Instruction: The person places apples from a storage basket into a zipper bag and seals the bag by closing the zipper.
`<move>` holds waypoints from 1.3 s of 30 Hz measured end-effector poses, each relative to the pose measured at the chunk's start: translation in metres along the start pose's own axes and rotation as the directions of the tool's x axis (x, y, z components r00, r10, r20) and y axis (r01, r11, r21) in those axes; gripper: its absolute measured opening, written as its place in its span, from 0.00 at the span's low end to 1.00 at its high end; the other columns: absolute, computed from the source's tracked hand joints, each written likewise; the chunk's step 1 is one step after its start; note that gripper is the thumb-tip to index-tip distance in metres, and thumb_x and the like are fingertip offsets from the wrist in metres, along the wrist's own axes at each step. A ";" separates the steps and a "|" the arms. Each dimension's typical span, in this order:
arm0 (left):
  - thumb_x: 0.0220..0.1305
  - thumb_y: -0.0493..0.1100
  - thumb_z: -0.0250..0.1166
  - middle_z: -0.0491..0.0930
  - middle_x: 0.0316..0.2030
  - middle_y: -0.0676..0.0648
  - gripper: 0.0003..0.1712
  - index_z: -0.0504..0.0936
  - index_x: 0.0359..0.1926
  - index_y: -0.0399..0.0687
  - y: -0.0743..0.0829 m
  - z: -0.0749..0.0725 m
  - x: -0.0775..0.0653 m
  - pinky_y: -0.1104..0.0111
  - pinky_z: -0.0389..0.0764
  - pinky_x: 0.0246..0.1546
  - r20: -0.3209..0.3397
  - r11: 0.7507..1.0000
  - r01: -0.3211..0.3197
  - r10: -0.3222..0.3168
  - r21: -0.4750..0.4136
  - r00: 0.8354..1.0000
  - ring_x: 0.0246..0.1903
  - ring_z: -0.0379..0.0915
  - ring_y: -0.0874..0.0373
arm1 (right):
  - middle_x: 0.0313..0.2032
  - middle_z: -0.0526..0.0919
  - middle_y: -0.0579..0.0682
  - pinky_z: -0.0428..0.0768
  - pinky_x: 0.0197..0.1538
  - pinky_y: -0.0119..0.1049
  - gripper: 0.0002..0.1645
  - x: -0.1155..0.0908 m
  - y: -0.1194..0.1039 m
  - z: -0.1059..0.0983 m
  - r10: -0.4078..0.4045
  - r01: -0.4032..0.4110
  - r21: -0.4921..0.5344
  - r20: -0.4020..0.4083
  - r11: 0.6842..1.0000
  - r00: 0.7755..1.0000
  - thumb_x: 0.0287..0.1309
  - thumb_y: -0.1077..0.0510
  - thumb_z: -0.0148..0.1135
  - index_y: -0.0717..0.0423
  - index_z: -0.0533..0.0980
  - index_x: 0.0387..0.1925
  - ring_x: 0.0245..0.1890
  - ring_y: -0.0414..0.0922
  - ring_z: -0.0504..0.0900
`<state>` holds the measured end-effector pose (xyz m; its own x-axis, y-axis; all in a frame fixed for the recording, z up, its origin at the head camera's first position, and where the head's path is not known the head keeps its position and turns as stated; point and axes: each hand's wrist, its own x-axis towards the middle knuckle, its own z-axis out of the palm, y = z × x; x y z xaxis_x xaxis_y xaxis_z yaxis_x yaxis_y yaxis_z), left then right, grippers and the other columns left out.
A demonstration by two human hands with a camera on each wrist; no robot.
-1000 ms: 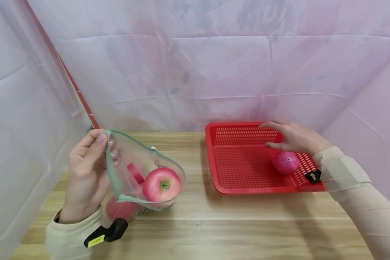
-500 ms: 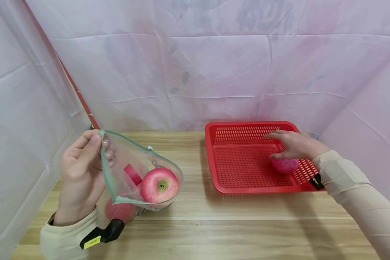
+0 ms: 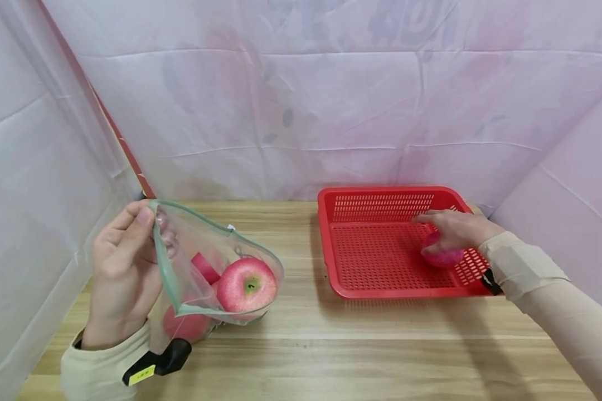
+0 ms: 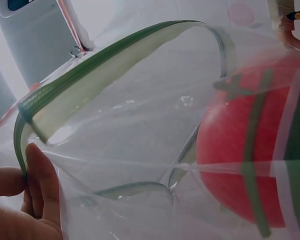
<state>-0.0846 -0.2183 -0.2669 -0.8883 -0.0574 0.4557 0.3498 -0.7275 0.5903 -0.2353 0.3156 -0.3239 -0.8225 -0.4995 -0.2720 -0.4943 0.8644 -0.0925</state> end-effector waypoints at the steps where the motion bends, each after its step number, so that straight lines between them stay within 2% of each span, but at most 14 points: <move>1: 0.78 0.26 0.43 0.80 0.34 0.40 0.15 0.78 0.46 0.25 0.000 0.000 0.000 0.70 0.80 0.30 0.001 1.000 0.001 -0.001 0.002 1.000 0.29 0.77 0.52 | 0.58 0.80 0.64 0.81 0.53 0.65 0.43 0.000 0.001 0.000 0.003 -0.003 -0.001 0.014 1.000 1.000 0.45 0.45 0.81 0.55 0.77 0.62 0.55 0.65 0.81; 5: 0.78 0.26 0.43 0.80 0.34 0.41 0.15 0.78 0.46 0.26 0.001 0.001 -0.002 0.70 0.80 0.30 0.009 1.000 0.004 -0.004 0.007 1.000 0.29 0.76 0.53 | 0.53 0.82 0.63 0.83 0.51 0.62 0.44 0.002 0.002 0.002 0.021 -0.021 0.003 0.069 1.000 0.997 0.46 0.44 0.80 0.57 0.76 0.63 0.50 0.60 0.83; 10: 0.78 0.26 0.43 0.80 0.33 0.41 0.15 0.78 0.45 0.26 0.000 0.003 -0.002 0.70 0.81 0.31 0.020 1.000 0.002 -0.003 0.008 1.000 0.29 0.77 0.53 | 0.45 0.84 0.57 0.86 0.43 0.50 0.42 0.002 0.002 0.003 0.031 -0.036 0.035 0.120 0.999 0.992 0.46 0.48 0.80 0.61 0.76 0.61 0.41 0.51 0.82; 14: 0.78 0.26 0.43 0.81 0.34 0.41 0.16 0.78 0.45 0.26 0.000 0.002 -0.002 0.69 0.83 0.32 0.044 1.000 0.018 -0.018 0.001 0.999 0.31 0.79 0.53 | 0.39 0.83 0.53 0.85 0.37 0.43 0.39 0.002 0.003 0.002 0.070 -0.082 0.056 0.190 0.995 0.979 0.46 0.51 0.78 0.60 0.77 0.60 0.37 0.48 0.80; 18: 0.79 0.26 0.41 0.81 0.37 0.40 0.17 0.78 0.45 0.26 -0.002 0.000 -0.003 0.69 0.85 0.35 0.066 0.999 0.042 -0.041 -0.015 0.997 0.33 0.80 0.53 | 0.39 0.82 0.51 0.85 0.37 0.45 0.33 0.001 0.004 -0.001 0.098 -0.115 0.052 0.256 0.992 0.962 0.47 0.53 0.78 0.55 0.77 0.56 0.37 0.48 0.80; 21: 0.78 0.26 0.40 0.81 0.38 0.40 0.17 0.78 0.46 0.25 -0.005 0.000 -0.004 0.69 0.86 0.37 0.073 0.998 0.055 -0.054 -0.020 0.996 0.33 0.81 0.53 | 0.40 0.82 0.51 0.86 0.39 0.49 0.33 0.002 0.005 -0.001 0.117 -0.132 0.032 0.285 0.991 0.951 0.46 0.51 0.80 0.53 0.78 0.54 0.39 0.50 0.80; 25: 0.79 0.27 0.41 0.81 0.37 0.43 0.17 0.78 0.46 0.29 -0.010 0.007 -0.005 0.72 0.85 0.38 0.054 0.996 0.085 -0.086 0.032 0.995 0.33 0.80 0.56 | 0.40 0.81 0.52 0.86 0.42 0.54 0.37 0.003 0.006 0.000 0.140 -0.150 0.012 0.300 0.989 0.944 0.44 0.49 0.82 0.53 0.77 0.56 0.41 0.51 0.79; 30: 0.79 0.28 0.42 0.81 0.37 0.46 0.16 0.79 0.46 0.34 -0.018 0.011 -0.007 0.74 0.85 0.37 0.048 0.986 0.122 -0.128 0.114 0.991 0.33 0.81 0.59 | 0.40 0.81 0.52 0.86 0.41 0.49 0.37 0.003 0.005 0.002 0.145 -0.163 0.035 0.303 0.986 0.942 0.44 0.50 0.82 0.55 0.77 0.56 0.40 0.51 0.79; 32: 0.79 0.28 0.42 0.81 0.37 0.46 0.16 0.79 0.47 0.33 -0.021 0.010 -0.008 0.75 0.85 0.37 0.063 0.987 0.126 -0.133 0.104 0.989 0.33 0.81 0.59 | 0.40 0.80 0.52 0.86 0.40 0.47 0.36 0.003 0.005 0.001 0.142 -0.166 0.056 0.299 0.985 0.944 0.44 0.51 0.81 0.55 0.77 0.56 0.40 0.51 0.78; 35: 0.80 0.29 0.44 0.81 0.37 0.48 0.16 0.79 0.46 0.36 -0.025 0.012 -0.008 0.76 0.85 0.37 0.058 0.982 0.141 -0.149 0.125 0.987 0.34 0.81 0.61 | 0.39 0.80 0.52 0.85 0.38 0.44 0.35 0.003 0.004 0.000 0.110 -0.134 0.076 0.261 0.988 0.959 0.44 0.54 0.80 0.56 0.78 0.56 0.40 0.50 0.78; 39: 0.80 0.29 0.43 0.82 0.37 0.47 0.15 0.79 0.47 0.34 -0.032 0.012 -0.009 0.74 0.85 0.39 0.084 0.983 0.155 -0.163 0.094 0.983 0.35 0.82 0.61 | 0.39 0.81 0.52 0.84 0.37 0.44 0.35 0.004 0.002 0.000 0.057 -0.074 0.085 0.189 0.994 0.980 0.44 0.55 0.78 0.60 0.77 0.56 0.38 0.48 0.79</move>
<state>-0.0842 -0.1860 -0.2820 -0.9053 0.1197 0.4075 0.2341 -0.6599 0.7139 -0.2399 0.3147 -0.3250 -0.7814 -0.4293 -0.4528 -0.4061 0.9009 -0.1534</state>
